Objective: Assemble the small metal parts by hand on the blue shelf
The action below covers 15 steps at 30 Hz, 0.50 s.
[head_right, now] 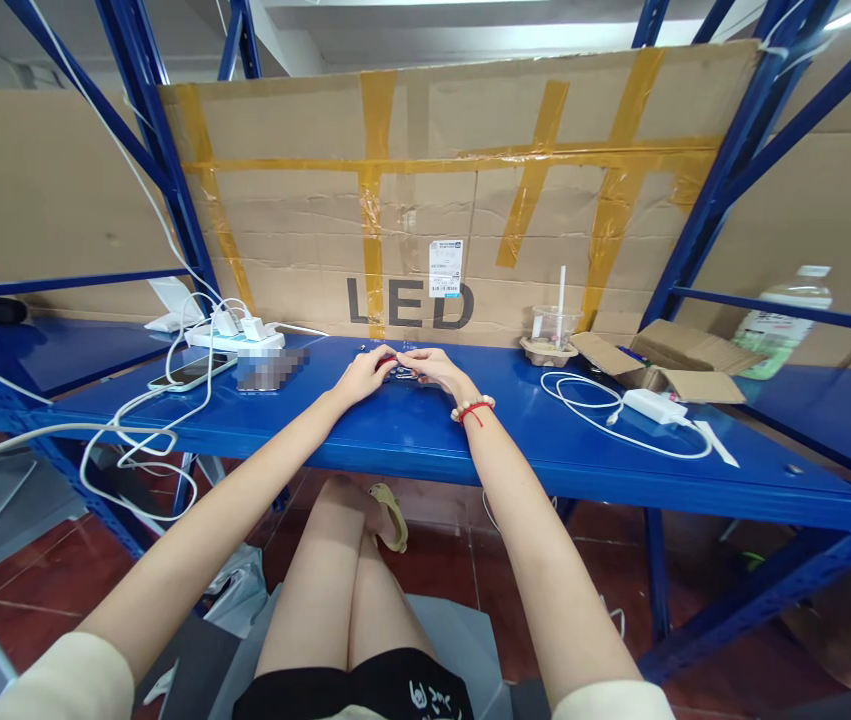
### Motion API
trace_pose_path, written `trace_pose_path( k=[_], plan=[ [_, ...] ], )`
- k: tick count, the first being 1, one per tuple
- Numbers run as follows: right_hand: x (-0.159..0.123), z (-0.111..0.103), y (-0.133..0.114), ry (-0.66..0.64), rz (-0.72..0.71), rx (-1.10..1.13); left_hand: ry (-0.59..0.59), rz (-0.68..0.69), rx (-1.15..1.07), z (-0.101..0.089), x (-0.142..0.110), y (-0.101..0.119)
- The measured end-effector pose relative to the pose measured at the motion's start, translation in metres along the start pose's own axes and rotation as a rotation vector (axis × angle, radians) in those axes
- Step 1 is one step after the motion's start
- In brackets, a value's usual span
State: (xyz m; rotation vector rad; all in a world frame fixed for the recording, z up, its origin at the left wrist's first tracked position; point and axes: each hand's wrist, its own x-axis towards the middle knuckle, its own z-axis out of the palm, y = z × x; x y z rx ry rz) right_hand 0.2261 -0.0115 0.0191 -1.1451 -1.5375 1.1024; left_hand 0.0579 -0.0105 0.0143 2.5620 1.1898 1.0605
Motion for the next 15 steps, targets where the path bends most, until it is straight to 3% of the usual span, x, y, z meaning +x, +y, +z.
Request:
trace_pose_path(
  k=[15],
  plan=[
    [-0.0008, 0.0001, -0.0002, 0.009, 0.019, 0.011, -0.011, -0.008, 0.007, 0.0000, 0.0003, -0.0008]
  ],
)
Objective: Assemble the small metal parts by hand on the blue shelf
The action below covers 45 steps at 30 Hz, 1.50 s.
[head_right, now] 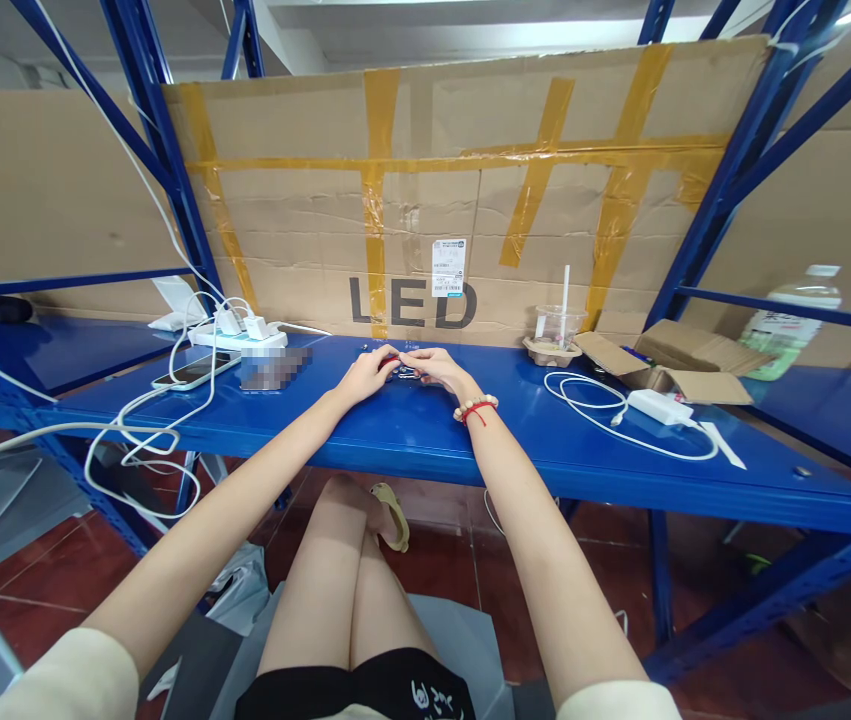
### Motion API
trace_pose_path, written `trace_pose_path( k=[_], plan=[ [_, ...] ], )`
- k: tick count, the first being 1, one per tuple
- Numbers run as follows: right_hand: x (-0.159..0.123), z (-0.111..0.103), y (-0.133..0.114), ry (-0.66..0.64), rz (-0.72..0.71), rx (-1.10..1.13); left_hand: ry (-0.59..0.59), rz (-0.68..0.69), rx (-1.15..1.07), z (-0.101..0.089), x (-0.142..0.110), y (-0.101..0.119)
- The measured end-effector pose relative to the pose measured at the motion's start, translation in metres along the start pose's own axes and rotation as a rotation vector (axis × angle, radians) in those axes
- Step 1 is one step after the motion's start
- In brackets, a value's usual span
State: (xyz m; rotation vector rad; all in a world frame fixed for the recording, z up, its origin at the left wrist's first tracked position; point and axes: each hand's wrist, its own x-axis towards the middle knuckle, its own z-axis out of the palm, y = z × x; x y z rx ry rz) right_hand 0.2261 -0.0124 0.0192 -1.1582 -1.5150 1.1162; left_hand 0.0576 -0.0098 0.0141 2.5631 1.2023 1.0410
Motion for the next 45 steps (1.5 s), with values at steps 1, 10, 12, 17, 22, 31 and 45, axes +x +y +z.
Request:
trace_pose_path(
  k=[1, 10, 12, 17, 22, 31, 45],
  plan=[
    [-0.0002, 0.0001, -0.0003, -0.002, 0.000, -0.003, 0.000, 0.002, 0.002, 0.0001, 0.0001, -0.0002],
    [-0.0022, 0.0009, -0.0027, -0.003, 0.013, -0.014, -0.002, 0.007, 0.017, 0.0013, 0.0013, -0.0017],
    [-0.0023, 0.0009, -0.0031, -0.001, 0.015, -0.016, -0.003, 0.009, 0.021, 0.0014, 0.0016, -0.0021],
    [-0.0030, 0.0011, -0.0033, -0.001, 0.011, -0.015, -0.005, 0.013, 0.024, 0.0013, 0.0017, -0.0023],
    [-0.0042, 0.0020, -0.0035, 0.000, 0.008, -0.020, -0.004, 0.013, 0.018, 0.0016, 0.0016, -0.0029],
    [-0.0002, -0.0002, -0.0006, -0.010, -0.002, -0.019, -0.001, 0.014, 0.008, 0.0014, 0.0011, -0.0025],
    [-0.0020, 0.0007, -0.0018, -0.008, -0.001, 0.009, 0.006, 0.037, 0.024, 0.0029, 0.0026, -0.0036]
  ],
)
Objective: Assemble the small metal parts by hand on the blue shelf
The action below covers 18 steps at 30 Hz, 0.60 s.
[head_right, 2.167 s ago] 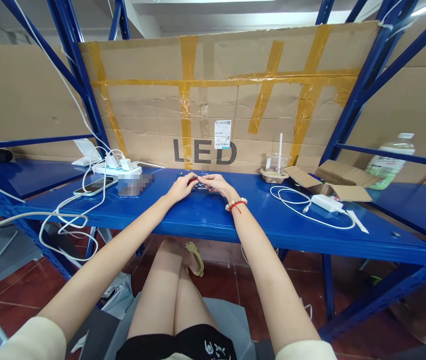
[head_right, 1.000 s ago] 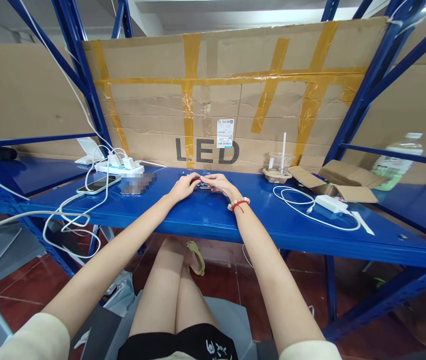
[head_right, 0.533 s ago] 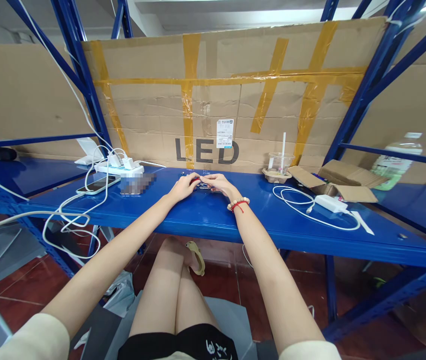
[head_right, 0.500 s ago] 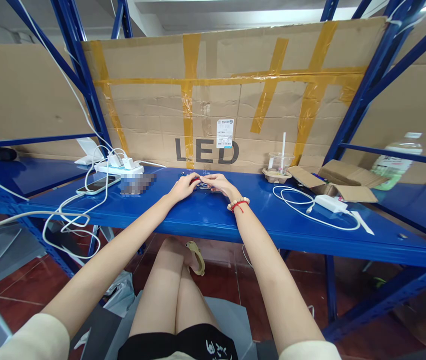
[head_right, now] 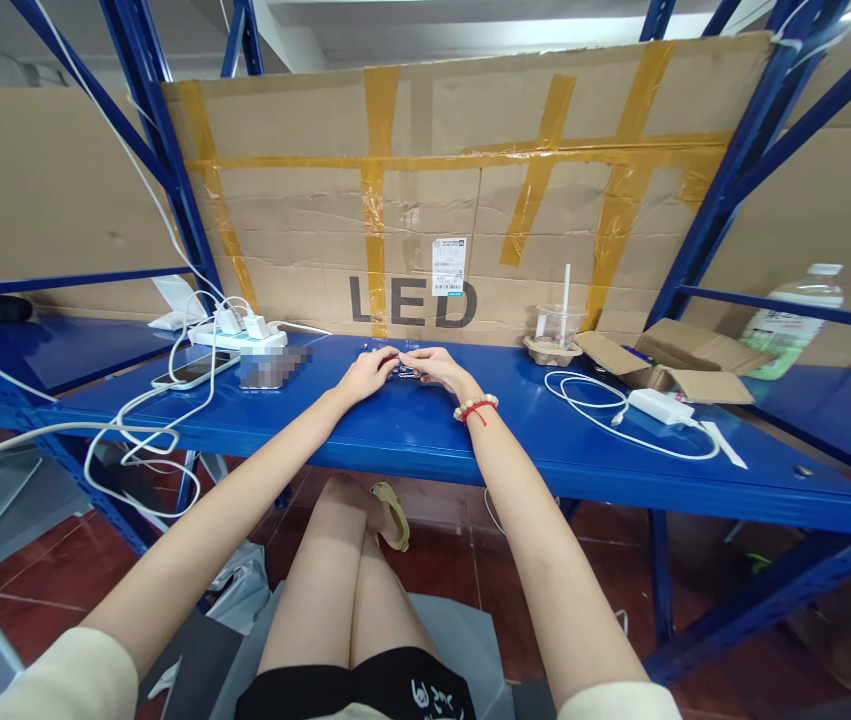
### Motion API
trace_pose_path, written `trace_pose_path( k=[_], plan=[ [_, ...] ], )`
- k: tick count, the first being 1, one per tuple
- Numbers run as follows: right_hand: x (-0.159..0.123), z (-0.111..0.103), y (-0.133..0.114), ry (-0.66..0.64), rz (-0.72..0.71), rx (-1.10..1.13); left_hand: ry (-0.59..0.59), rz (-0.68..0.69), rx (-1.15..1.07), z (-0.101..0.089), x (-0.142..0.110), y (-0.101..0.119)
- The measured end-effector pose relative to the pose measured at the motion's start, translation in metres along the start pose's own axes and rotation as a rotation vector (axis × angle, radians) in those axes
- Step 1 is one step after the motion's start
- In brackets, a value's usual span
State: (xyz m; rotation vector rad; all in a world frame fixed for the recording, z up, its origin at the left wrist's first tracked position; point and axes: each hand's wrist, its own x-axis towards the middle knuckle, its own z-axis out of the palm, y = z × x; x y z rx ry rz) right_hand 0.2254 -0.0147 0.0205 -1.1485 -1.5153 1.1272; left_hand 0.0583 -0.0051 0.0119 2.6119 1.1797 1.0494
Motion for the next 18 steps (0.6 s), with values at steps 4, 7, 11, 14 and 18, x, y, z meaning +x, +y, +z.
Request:
trace_pose_path(
  k=[4, 7, 11, 14, 18],
  plan=[
    [0.0003, 0.0006, -0.0001, 0.007, 0.005, 0.000, -0.002, -0.014, 0.005, -0.0002, -0.0005, 0.0004],
    [0.0023, -0.0003, 0.0022, 0.004, 0.006, -0.009, -0.013, -0.029, 0.008, -0.0016, -0.0014, 0.0020],
    [0.0053, -0.0023, 0.0058, 0.005, 0.006, -0.030, -0.025, -0.046, 0.020, -0.0028, -0.0019, 0.0031],
    [0.0061, -0.0029, 0.0066, 0.009, 0.007, -0.038, -0.032, -0.044, 0.022, -0.0023, -0.0015, 0.0024],
    [0.0052, -0.0022, 0.0053, 0.019, 0.016, -0.038, -0.031, -0.037, 0.003, -0.0014, -0.0012, 0.0013]
  ],
)
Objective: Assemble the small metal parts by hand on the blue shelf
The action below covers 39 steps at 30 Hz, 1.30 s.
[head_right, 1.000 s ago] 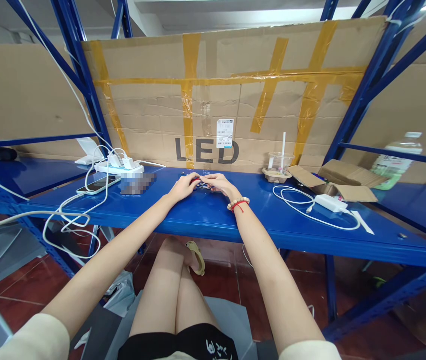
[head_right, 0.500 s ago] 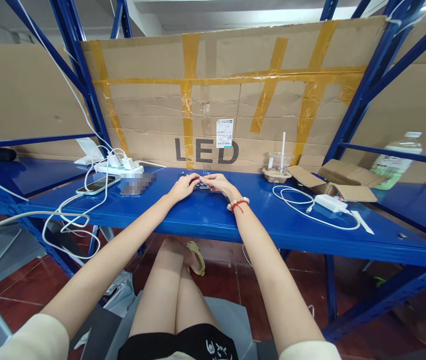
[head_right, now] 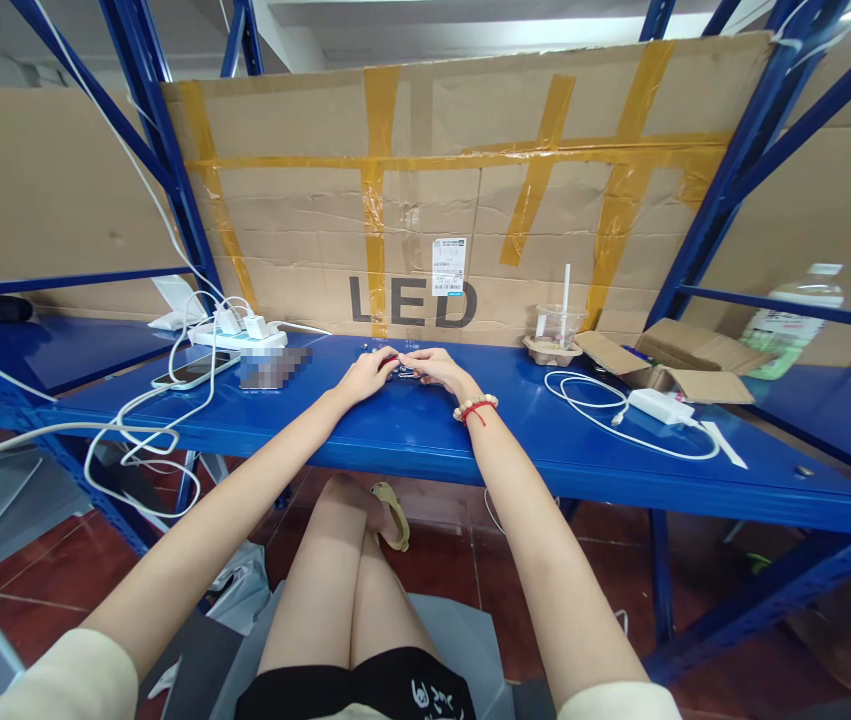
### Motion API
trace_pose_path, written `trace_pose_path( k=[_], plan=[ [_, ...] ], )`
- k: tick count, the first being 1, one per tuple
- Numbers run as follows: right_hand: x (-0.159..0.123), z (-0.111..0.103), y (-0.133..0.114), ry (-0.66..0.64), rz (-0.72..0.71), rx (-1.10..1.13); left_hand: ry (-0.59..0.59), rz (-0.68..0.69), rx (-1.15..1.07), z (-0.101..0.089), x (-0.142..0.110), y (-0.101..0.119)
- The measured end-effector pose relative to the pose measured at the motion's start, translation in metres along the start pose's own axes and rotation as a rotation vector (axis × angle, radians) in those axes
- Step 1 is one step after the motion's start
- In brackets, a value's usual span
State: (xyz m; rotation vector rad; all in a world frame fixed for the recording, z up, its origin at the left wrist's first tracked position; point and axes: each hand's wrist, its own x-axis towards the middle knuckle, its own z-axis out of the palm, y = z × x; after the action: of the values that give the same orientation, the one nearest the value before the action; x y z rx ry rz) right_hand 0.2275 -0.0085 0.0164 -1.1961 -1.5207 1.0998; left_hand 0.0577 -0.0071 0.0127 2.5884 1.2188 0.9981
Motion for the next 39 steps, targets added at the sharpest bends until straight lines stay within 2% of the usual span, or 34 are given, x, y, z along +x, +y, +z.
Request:
trace_pose_path(
  k=[25, 31, 39],
  plan=[
    [-0.0017, 0.0026, -0.0031, -0.014, 0.010, 0.019, -0.021, -0.014, 0.019, -0.0021, -0.0007, 0.0023],
    [-0.0008, 0.0021, -0.0026, -0.032, 0.013, 0.043, -0.022, -0.074, 0.054, -0.0026, -0.0003, 0.0036],
    [-0.0018, 0.0069, -0.0062, 0.046, -0.096, -0.027, -0.019, -0.130, 0.052, -0.0023, 0.0029, 0.0019]
  ],
)
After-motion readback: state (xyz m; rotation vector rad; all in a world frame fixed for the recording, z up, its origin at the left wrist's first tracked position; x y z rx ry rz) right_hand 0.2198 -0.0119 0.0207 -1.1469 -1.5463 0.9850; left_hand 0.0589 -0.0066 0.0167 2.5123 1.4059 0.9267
